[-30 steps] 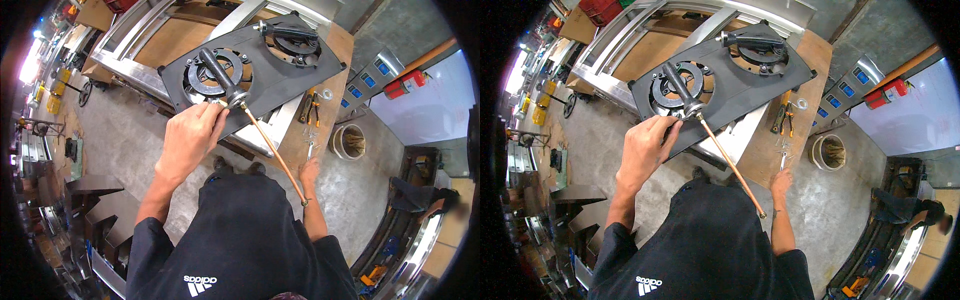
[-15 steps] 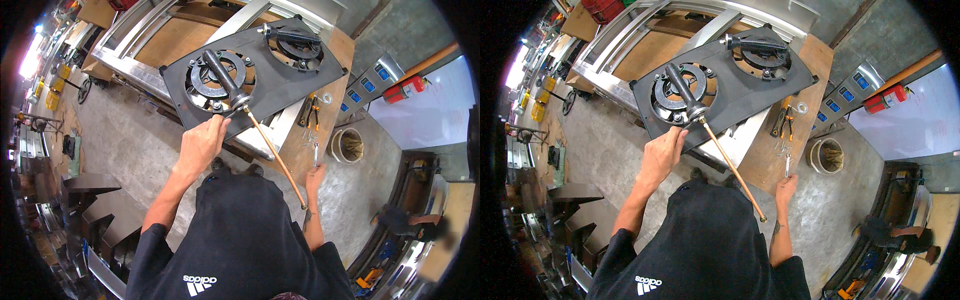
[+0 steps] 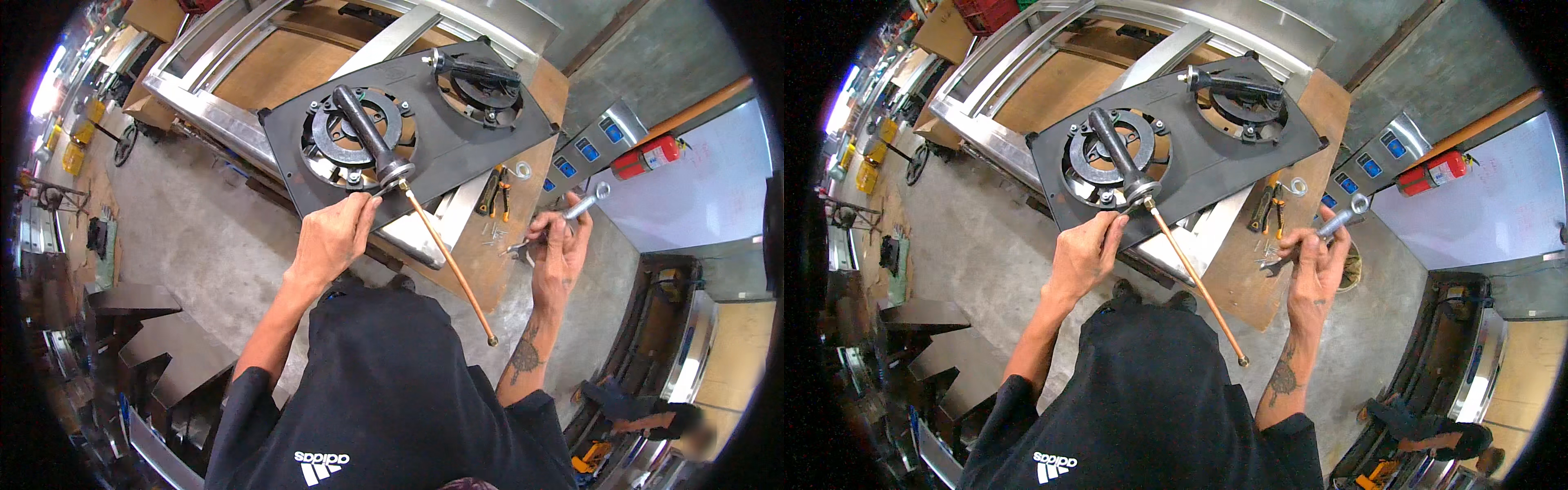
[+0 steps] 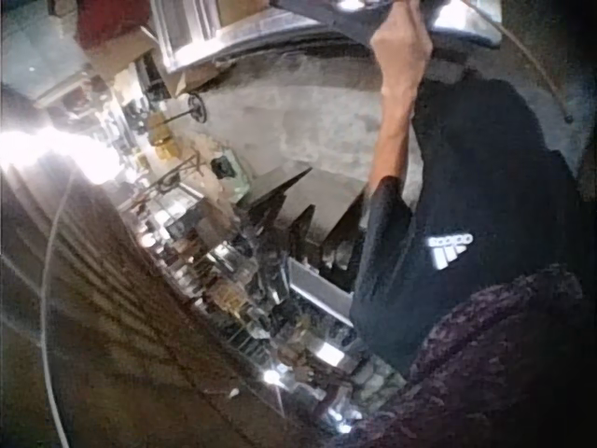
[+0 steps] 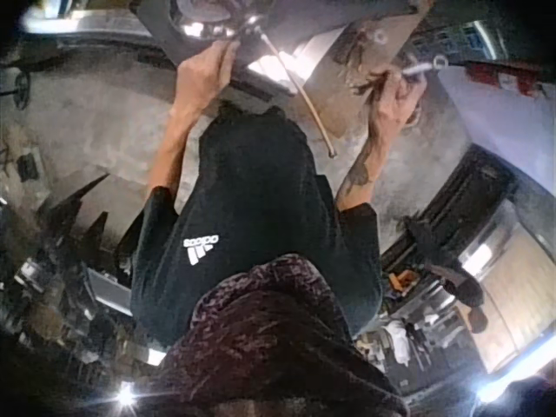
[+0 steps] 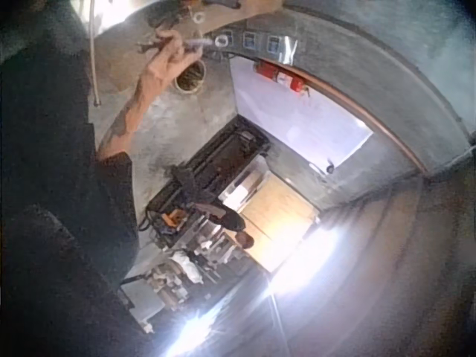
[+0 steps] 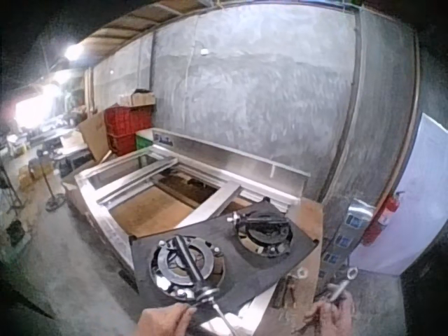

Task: The person attaches a copper tube to a black mechanical assembly using a wrench to tighten a fitting. They then flip the assembly over and continue tightening the connection with the wrench.

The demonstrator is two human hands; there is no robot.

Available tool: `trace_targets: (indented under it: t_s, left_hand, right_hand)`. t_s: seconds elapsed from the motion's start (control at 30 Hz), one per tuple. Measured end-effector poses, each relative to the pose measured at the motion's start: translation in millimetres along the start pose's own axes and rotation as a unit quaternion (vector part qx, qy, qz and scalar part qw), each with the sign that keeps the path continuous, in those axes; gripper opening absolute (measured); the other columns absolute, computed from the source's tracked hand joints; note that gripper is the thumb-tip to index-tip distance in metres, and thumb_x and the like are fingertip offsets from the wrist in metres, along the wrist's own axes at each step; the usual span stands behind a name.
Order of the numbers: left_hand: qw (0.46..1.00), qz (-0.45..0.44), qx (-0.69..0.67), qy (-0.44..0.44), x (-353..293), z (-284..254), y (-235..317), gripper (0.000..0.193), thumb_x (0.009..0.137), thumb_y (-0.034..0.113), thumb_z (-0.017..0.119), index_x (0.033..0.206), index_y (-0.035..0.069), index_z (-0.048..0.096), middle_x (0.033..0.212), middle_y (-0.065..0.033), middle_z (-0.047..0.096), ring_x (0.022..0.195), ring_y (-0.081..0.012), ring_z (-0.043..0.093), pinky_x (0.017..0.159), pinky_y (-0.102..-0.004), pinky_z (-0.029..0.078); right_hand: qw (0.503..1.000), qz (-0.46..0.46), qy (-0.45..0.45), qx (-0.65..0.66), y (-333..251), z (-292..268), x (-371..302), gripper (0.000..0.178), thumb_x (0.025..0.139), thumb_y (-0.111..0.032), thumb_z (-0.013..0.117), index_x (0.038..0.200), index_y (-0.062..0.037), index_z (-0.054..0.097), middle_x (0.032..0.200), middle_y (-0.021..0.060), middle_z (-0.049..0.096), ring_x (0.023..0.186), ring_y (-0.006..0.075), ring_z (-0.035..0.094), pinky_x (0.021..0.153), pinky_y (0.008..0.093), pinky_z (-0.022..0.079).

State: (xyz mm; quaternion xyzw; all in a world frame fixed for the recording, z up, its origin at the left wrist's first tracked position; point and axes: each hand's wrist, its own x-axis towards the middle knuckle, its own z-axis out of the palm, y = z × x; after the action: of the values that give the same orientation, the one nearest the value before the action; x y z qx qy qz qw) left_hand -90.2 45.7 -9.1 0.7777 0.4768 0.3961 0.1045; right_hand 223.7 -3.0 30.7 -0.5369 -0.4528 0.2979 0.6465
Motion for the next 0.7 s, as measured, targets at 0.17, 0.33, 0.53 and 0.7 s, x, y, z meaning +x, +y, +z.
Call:
trace_targets:
  t_s: [0.17, 0.33, 0.53, 0.7]
  left_hand:
    - [1.000, 0.008, 0.011, -0.018, 8.0, -20.9, 10.8, 0.015, 0.107, 0.015, 0.068, 0.109, 0.000, 0.070, 0.078, -0.0165, 0.074, 0.062, -0.0275, 0.071, 0.057, -0.0385, 0.053]
    - [0.852, -0.322, -0.411, -0.023, -8.9, -64.8, 7.2, 0.027, 0.116, 0.026, 0.052, 0.126, 0.001, 0.060, 0.106, -0.0223, 0.077, 0.087, -0.0225, 0.076, 0.077, -0.0362, 0.060]
    - [0.790, -0.359, -0.496, 0.026, -7.9, -66.4, -22.9, 0.040, 0.114, 0.028, 0.056, 0.139, -0.003, 0.053, 0.127, -0.0293, 0.071, 0.105, -0.0304, 0.077, 0.092, -0.0377, 0.063]
    - [0.799, -0.356, -0.482, 0.038, -8.6, -67.4, -28.8, 0.044, 0.114, 0.029, 0.057, 0.141, -0.005, 0.053, 0.127, -0.0280, 0.072, 0.106, -0.0305, 0.077, 0.091, -0.0363, 0.064]
  right_hand:
    - [0.990, 0.011, -0.131, -0.042, -12.0, 35.9, 20.6, 0.036, 0.116, -0.021, 0.049, 0.148, -0.0043, 0.045, 0.089, 0.0012, 0.059, 0.075, 0.0076, 0.052, 0.068, 0.0241, 0.045]
    - [0.986, 0.044, -0.158, -0.037, -7.4, 41.4, 16.6, 0.037, 0.116, -0.022, 0.051, 0.148, -0.0046, 0.046, 0.091, -0.0002, 0.059, 0.076, 0.0063, 0.051, 0.067, 0.0233, 0.044]
    - [0.986, 0.088, -0.137, -0.035, 2.0, 44.4, 19.9, 0.035, 0.116, -0.022, 0.050, 0.146, -0.0032, 0.049, 0.090, 0.0002, 0.058, 0.075, 0.0066, 0.052, 0.068, 0.0233, 0.045]
    - [0.984, 0.074, -0.160, -0.023, 9.6, 46.1, 21.0, 0.034, 0.116, -0.023, 0.051, 0.145, -0.0055, 0.048, 0.087, -0.0016, 0.055, 0.074, 0.0064, 0.050, 0.066, 0.0230, 0.042]
